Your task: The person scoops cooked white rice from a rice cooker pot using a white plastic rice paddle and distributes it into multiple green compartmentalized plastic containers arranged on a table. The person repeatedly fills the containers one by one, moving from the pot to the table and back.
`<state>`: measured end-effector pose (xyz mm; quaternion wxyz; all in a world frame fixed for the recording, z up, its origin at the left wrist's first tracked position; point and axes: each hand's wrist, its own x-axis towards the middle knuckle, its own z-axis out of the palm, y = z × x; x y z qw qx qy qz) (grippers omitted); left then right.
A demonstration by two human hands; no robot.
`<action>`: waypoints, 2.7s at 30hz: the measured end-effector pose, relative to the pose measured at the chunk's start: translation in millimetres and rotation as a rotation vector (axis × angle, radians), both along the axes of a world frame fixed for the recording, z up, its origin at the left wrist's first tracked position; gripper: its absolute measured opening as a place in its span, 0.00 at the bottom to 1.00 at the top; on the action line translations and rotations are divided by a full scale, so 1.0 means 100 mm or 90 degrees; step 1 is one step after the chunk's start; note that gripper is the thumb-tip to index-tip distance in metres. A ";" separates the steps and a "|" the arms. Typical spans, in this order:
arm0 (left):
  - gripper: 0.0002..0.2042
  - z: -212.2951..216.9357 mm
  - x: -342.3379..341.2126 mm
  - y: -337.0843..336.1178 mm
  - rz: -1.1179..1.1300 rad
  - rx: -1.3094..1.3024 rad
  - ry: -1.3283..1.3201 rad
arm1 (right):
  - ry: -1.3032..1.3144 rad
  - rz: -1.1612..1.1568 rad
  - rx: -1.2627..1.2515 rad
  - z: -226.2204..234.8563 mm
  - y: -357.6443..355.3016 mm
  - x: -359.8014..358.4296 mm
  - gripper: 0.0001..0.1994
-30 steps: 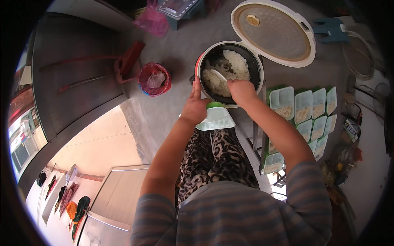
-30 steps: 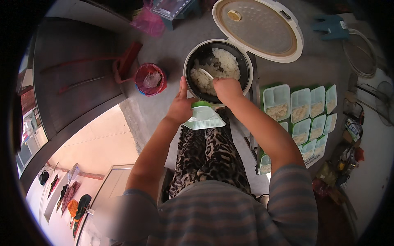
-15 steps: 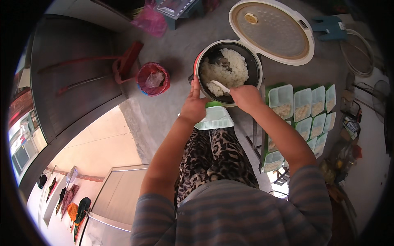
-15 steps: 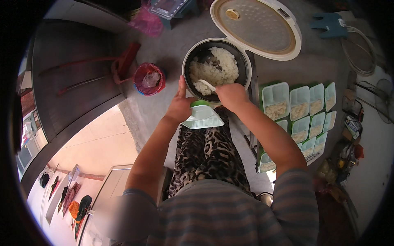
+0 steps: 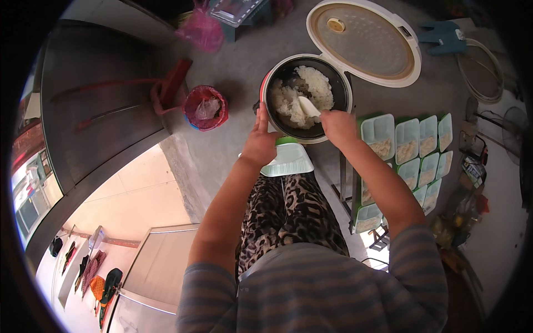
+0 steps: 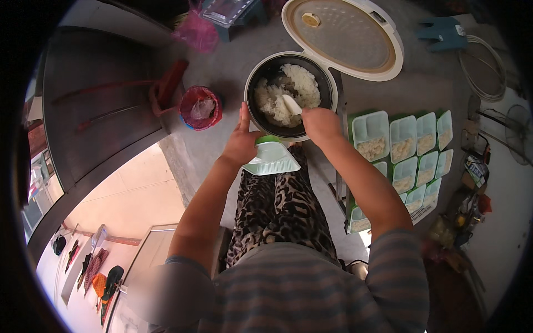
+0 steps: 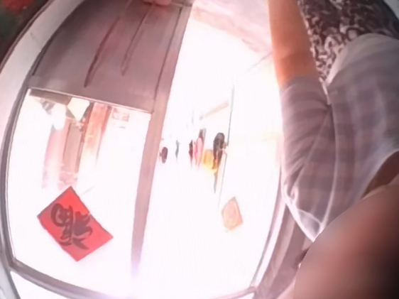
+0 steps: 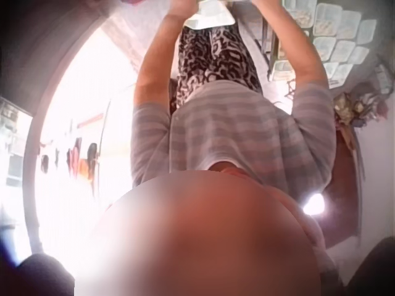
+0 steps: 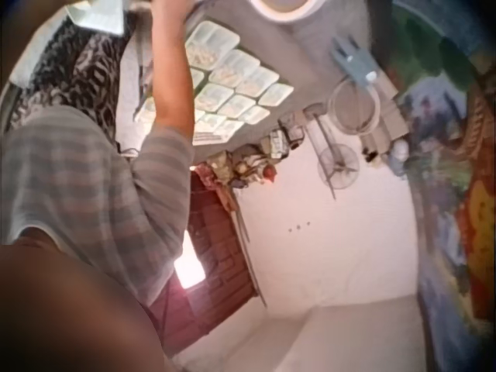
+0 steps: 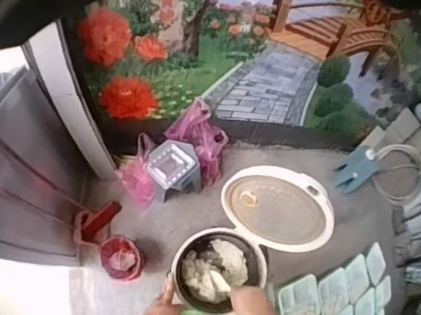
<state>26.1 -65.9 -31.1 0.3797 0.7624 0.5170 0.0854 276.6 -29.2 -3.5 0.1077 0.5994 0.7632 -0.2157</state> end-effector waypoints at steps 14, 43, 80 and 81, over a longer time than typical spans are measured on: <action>0.20 0.07 0.01 0.04 -0.031 -0.023 0.059 | -0.054 0.040 0.123 0.05 0.25 0.08 0.05; 0.19 0.08 0.02 0.05 -0.058 -0.039 0.066 | 0.047 -0.070 0.094 0.04 0.21 -0.02 0.06; 0.13 0.11 -0.16 0.16 -0.058 -0.050 -0.062 | 0.274 -0.145 -0.196 -0.62 0.53 -0.10 0.15; 0.12 0.10 -0.15 0.16 -0.057 -0.041 -0.061 | 0.281 -0.169 -0.210 -0.65 0.52 -0.13 0.15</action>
